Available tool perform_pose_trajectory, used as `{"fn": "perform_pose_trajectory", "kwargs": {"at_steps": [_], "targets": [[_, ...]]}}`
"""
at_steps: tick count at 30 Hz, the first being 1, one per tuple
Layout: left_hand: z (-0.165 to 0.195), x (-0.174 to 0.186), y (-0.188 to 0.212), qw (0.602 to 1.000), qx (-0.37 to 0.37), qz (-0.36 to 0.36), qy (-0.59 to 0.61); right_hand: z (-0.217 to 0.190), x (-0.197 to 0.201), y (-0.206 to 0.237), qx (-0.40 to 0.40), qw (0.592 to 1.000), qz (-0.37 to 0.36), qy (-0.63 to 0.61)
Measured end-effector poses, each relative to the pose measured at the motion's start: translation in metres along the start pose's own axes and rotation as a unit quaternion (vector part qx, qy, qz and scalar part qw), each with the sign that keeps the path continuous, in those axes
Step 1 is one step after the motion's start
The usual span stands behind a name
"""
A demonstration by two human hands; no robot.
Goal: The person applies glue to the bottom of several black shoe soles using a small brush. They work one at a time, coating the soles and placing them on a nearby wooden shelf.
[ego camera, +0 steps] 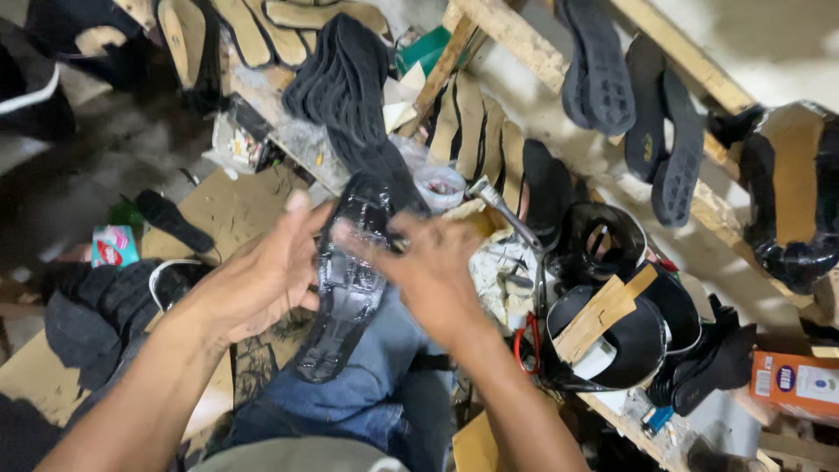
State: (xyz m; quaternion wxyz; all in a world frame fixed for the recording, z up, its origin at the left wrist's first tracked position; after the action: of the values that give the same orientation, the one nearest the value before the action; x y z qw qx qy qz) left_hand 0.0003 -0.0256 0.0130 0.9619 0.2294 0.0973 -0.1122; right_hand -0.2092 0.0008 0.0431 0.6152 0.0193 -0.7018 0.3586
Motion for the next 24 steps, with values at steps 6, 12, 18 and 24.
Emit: {"fn": "perform_pose_trajectory", "kwargs": {"at_steps": [6,12,18,24], "targets": [[0.011,0.01,-0.007,0.976,-0.026,-0.029,0.213,-0.018,-0.009,0.027,-0.026,0.948,0.09,-0.303],[0.005,0.01,-0.02,0.954,-0.101,-0.004,0.282,-0.038,-0.023,0.027,-0.422,0.604,0.016,-0.676],[-0.032,-0.017,0.001,0.863,-0.076,-0.166,0.471,-0.043,-0.006,0.02,-0.293,0.801,-0.038,-0.52],[-0.037,-0.01,-0.004,0.761,-0.016,-0.17,0.626,-0.049,0.007,0.016,-0.055,0.987,0.051,-0.141]]}}
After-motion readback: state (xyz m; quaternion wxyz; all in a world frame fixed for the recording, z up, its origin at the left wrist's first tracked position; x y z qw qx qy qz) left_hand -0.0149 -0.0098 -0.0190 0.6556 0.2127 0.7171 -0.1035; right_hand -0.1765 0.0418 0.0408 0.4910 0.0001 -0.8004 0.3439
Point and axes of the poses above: each hand's wrist, its own y-axis away from the middle knuckle, its own x-axis out of the back of the hand, z = x × y, the point moved 2 cm from there along -y, towards the middle knuckle, and after that the axes turned 14 degrees about z, right-handed, at the moved point
